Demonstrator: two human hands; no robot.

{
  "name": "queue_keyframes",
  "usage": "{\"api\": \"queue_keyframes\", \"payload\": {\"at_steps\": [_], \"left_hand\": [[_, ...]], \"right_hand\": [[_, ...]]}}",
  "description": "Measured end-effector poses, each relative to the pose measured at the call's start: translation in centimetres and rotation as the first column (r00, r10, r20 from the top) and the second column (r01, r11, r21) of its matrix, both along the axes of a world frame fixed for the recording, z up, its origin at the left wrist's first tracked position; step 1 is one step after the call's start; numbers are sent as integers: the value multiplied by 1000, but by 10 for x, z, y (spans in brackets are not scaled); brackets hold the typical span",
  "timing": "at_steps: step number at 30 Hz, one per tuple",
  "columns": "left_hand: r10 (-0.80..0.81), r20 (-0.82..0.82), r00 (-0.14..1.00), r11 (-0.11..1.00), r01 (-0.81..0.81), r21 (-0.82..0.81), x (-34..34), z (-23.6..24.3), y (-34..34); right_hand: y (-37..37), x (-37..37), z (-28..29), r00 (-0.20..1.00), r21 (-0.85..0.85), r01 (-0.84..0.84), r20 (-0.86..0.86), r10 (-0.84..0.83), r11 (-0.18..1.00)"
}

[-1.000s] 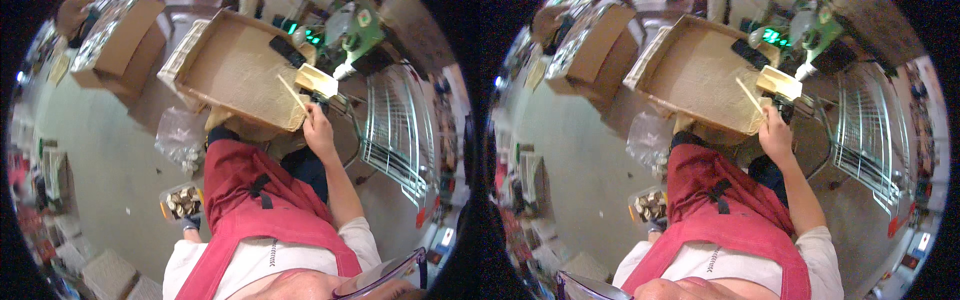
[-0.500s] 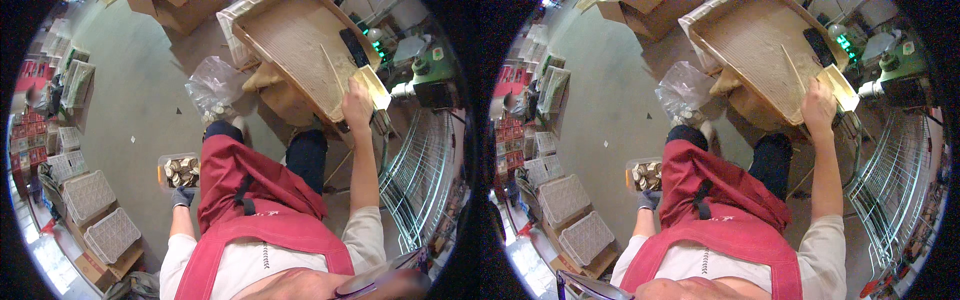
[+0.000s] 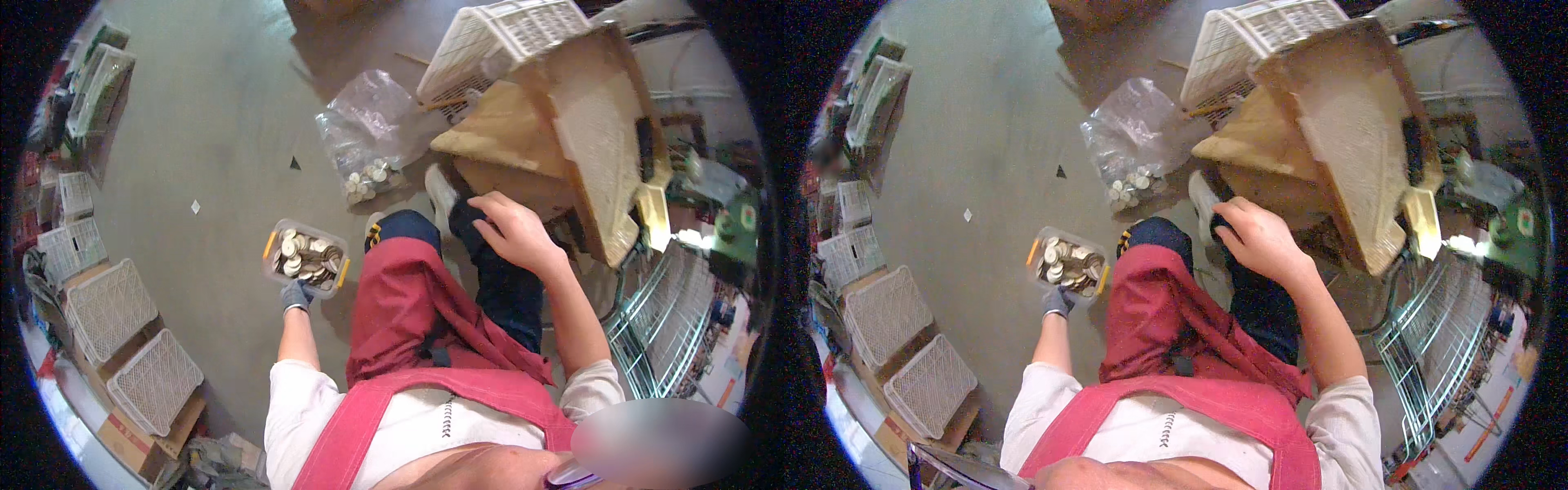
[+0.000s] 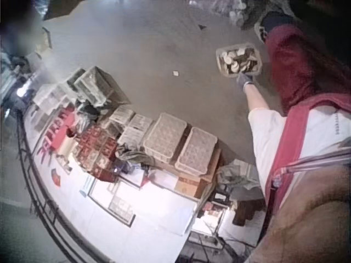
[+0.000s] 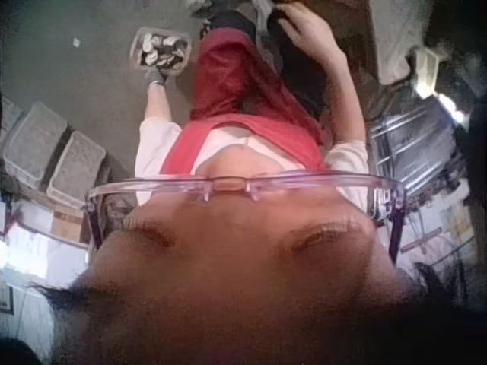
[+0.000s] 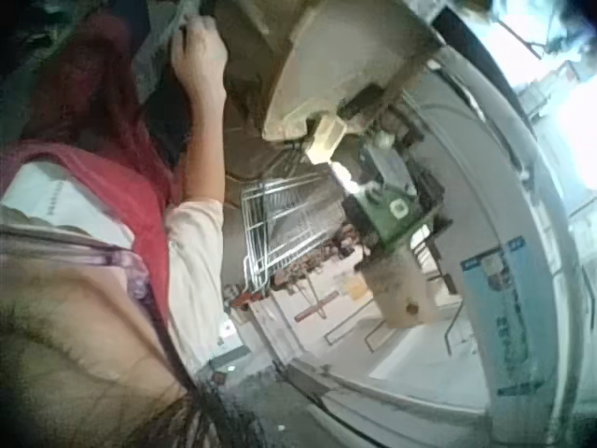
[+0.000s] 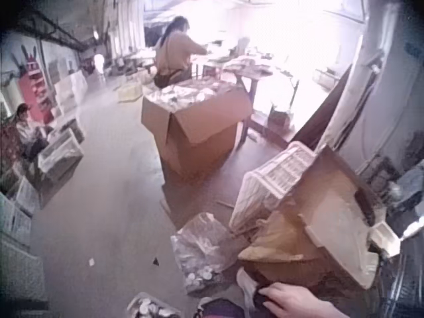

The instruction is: The person sits at a drill press and repeatedly places small round wooden discs under the drill bit, then pulls a lever to drill a hole. The discs are handled one at a time from a cardboard tray and returned to the tray after drilling.

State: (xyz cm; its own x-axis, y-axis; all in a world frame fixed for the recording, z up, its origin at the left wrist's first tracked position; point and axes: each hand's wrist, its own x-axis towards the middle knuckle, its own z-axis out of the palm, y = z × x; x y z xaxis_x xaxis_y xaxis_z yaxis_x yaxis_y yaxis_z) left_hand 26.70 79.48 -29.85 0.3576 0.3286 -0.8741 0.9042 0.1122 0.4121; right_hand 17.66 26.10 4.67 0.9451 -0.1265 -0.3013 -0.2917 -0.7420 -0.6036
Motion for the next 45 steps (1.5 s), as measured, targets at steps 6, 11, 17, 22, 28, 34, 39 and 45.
{"api": "queue_keyframes", "payload": {"at_steps": [6,11,17,22,28,34,39,45], "left_hand": [[-101,-63,993,981,110,157,12,-48,-20],[-126,-31,992,985,129,117,24,-59,-59],[-125,42,991,992,123,41,6,-88,-73],[-116,-60,991,993,115,-24,30,-72,-72],[-119,-59,991,992,116,-48,33,-92,-52],[-102,-117,988,985,84,-149,47,-83,-75],[-614,193,765,772,633,-55,11,-125,-24],[-213,13,977,894,200,-400,-4,-147,-13]], "right_hand": [[-16,111,-214,994,176,-20,-101,39,984],[17,211,-365,909,368,-35,-374,182,929],[112,209,-494,952,130,172,-275,-131,977],[97,234,-507,838,-48,494,-241,-490,868],[121,256,-486,745,165,582,-500,-442,796],[133,252,-494,779,351,503,-580,-239,790],[136,229,-427,733,655,679,-631,-254,332],[163,208,-286,561,608,791,-764,-318,-65]]}}
